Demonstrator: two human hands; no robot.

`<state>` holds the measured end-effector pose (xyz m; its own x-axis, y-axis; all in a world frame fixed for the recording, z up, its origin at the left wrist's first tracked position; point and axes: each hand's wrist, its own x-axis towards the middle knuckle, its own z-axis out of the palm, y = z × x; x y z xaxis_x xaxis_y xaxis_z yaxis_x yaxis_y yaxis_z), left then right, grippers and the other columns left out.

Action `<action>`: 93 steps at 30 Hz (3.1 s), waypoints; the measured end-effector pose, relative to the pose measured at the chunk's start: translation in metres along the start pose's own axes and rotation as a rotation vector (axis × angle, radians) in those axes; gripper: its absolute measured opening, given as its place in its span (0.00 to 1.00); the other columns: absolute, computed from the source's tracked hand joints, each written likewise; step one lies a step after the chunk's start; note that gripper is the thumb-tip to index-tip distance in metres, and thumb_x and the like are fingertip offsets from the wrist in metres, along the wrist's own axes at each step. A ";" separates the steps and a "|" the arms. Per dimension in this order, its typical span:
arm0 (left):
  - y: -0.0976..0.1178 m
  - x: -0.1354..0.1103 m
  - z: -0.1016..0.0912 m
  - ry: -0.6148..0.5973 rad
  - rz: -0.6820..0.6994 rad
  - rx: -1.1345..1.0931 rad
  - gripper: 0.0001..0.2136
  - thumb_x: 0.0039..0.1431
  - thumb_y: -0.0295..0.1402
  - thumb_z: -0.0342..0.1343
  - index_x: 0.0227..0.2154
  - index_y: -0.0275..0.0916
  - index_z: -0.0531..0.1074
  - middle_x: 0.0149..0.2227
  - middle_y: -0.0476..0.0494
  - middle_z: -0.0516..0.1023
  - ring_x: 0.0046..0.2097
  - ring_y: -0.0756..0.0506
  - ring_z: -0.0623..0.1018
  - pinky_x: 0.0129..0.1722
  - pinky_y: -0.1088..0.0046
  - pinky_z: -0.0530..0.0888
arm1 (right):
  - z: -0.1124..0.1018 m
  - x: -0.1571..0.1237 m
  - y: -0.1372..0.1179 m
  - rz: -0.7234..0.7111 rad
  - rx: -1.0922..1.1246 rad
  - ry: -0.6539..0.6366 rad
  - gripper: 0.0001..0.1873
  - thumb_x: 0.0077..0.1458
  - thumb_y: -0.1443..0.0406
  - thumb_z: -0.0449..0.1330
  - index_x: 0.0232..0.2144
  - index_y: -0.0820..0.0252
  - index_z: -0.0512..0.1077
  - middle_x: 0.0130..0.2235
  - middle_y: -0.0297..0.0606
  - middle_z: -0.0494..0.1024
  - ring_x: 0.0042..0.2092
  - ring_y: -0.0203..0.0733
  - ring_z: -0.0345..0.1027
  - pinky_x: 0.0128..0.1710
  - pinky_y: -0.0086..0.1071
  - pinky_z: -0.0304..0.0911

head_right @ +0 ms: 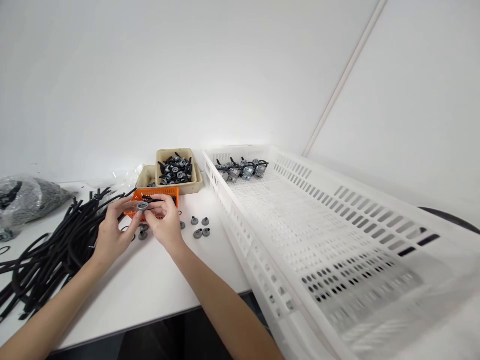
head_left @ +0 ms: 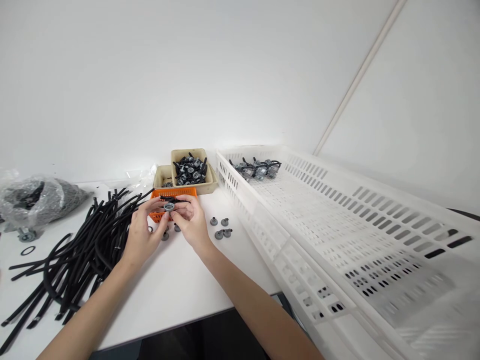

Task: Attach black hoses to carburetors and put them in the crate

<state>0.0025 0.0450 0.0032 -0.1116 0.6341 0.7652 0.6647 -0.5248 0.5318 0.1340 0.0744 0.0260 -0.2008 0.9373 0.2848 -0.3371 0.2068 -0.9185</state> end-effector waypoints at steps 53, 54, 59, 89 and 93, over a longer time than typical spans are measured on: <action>-0.001 0.001 0.000 0.069 0.060 0.053 0.19 0.58 0.33 0.59 0.51 0.40 0.63 0.43 0.41 0.79 0.41 0.45 0.80 0.45 0.61 0.74 | -0.003 0.002 0.005 -0.048 -0.098 0.035 0.08 0.47 0.66 0.61 0.33 0.58 0.72 0.36 0.37 0.78 0.39 0.41 0.75 0.43 0.37 0.72; -0.001 0.001 0.000 0.070 0.066 0.055 0.19 0.58 0.33 0.59 0.51 0.40 0.63 0.44 0.41 0.79 0.41 0.44 0.79 0.45 0.61 0.74 | -0.003 0.002 0.005 -0.046 -0.095 0.036 0.07 0.47 0.66 0.61 0.33 0.58 0.72 0.35 0.37 0.78 0.39 0.41 0.75 0.43 0.37 0.72; 0.001 0.002 0.000 0.091 0.091 0.077 0.18 0.58 0.33 0.59 0.51 0.41 0.64 0.43 0.42 0.79 0.39 0.45 0.79 0.44 0.61 0.74 | -0.003 0.002 0.004 -0.032 -0.082 0.053 0.08 0.47 0.64 0.62 0.32 0.58 0.72 0.34 0.37 0.78 0.39 0.41 0.75 0.43 0.37 0.71; 0.002 0.002 0.000 0.072 0.059 0.078 0.20 0.57 0.35 0.60 0.51 0.40 0.63 0.41 0.41 0.78 0.42 0.43 0.79 0.44 0.59 0.73 | -0.001 0.000 0.001 -0.057 -0.223 0.043 0.10 0.45 0.68 0.59 0.35 0.58 0.73 0.35 0.37 0.79 0.36 0.40 0.74 0.34 0.33 0.70; 0.004 0.001 0.000 0.052 0.028 0.063 0.21 0.57 0.36 0.60 0.52 0.40 0.63 0.41 0.41 0.78 0.43 0.43 0.79 0.45 0.59 0.74 | -0.001 -0.001 -0.001 -0.055 -0.233 0.037 0.09 0.46 0.68 0.59 0.33 0.58 0.74 0.34 0.37 0.80 0.36 0.41 0.74 0.33 0.32 0.70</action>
<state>0.0052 0.0439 0.0063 -0.1296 0.5882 0.7983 0.7129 -0.5043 0.4873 0.1360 0.0732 0.0263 -0.1530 0.9315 0.3300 -0.1247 0.3130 -0.9415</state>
